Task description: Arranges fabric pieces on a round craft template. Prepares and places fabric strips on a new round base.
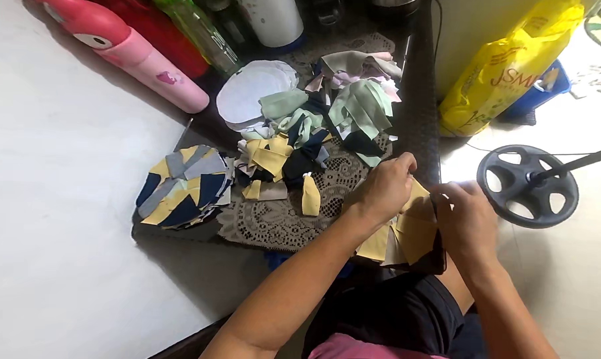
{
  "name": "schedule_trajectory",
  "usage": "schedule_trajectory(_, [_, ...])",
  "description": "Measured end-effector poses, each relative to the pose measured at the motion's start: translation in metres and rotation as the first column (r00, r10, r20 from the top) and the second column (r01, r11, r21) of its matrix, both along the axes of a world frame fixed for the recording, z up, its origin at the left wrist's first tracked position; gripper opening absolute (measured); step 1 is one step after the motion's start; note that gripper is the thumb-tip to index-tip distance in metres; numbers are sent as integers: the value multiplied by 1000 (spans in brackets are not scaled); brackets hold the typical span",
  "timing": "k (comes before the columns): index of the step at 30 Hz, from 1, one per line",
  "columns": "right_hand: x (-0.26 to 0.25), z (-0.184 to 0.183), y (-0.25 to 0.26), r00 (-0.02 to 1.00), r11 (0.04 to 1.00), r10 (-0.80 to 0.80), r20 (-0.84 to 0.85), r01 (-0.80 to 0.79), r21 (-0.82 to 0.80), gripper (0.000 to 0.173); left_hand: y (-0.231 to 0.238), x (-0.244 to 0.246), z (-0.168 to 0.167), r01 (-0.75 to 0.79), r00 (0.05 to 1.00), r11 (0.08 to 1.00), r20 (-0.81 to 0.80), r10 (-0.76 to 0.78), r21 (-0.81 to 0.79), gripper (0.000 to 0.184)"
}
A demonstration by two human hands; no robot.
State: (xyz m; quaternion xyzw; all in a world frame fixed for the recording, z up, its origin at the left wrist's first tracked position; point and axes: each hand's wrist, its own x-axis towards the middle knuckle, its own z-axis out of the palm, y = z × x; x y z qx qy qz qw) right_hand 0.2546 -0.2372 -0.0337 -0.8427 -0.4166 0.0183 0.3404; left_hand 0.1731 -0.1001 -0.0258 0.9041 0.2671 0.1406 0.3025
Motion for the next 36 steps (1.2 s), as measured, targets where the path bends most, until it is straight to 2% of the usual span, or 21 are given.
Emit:
schedule_trajectory(7, [-5, -12, 2, 997, 998, 43, 58, -41, -40, 17, 2, -2, 1, 2, 1000, 1000, 12, -2, 27, 19])
schedule_trajectory(12, [-5, -10, 3, 998, 998, 40, 58, -36, -60, 15, 5, -25, 10, -70, 998, 990, 17, 69, 122, 15])
schedule_trajectory(17, [-5, -7, 4, 997, 994, 50, 55, -44, -95, 10, -10, -48, 2, 8, 1000, 990, 13, -10, 137, 15])
schedule_trajectory(22, [-5, -5, 5, 998, 992, 52, 45, -46, -120, 9, -9, -53, -5, 122, 991, 983, -77, -112, 138, 18])
schedule_trajectory(26, [-6, -5, 6, 998, 991, 50, 45, -44, -128, 9, -18, -53, -8, 44, 999, 979, -19, -41, 200, 21])
schedule_trajectory(28, [-6, -4, 6, 998, 990, 51, 36, -45, -136, 11, -34, -50, -12, -1, 999, 970, -40, 11, 244, 29])
schedule_trajectory(31, [-5, -2, 5, 998, 991, 54, 18, -51, -124, 13, -56, -43, -16, 32, 979, 964, -203, 23, 265, 54])
schedule_trajectory(34, [-2, -2, -4, 998, 998, 48, 34, -46, -53, 17, -53, -42, -15, 155, 921, 968, -383, -70, 197, 64])
schedule_trajectory(36, [2, -2, -13, 997, 998, 55, 61, -55, 13, 18, -43, -47, -20, 277, 918, 936, -347, -192, 215, 63])
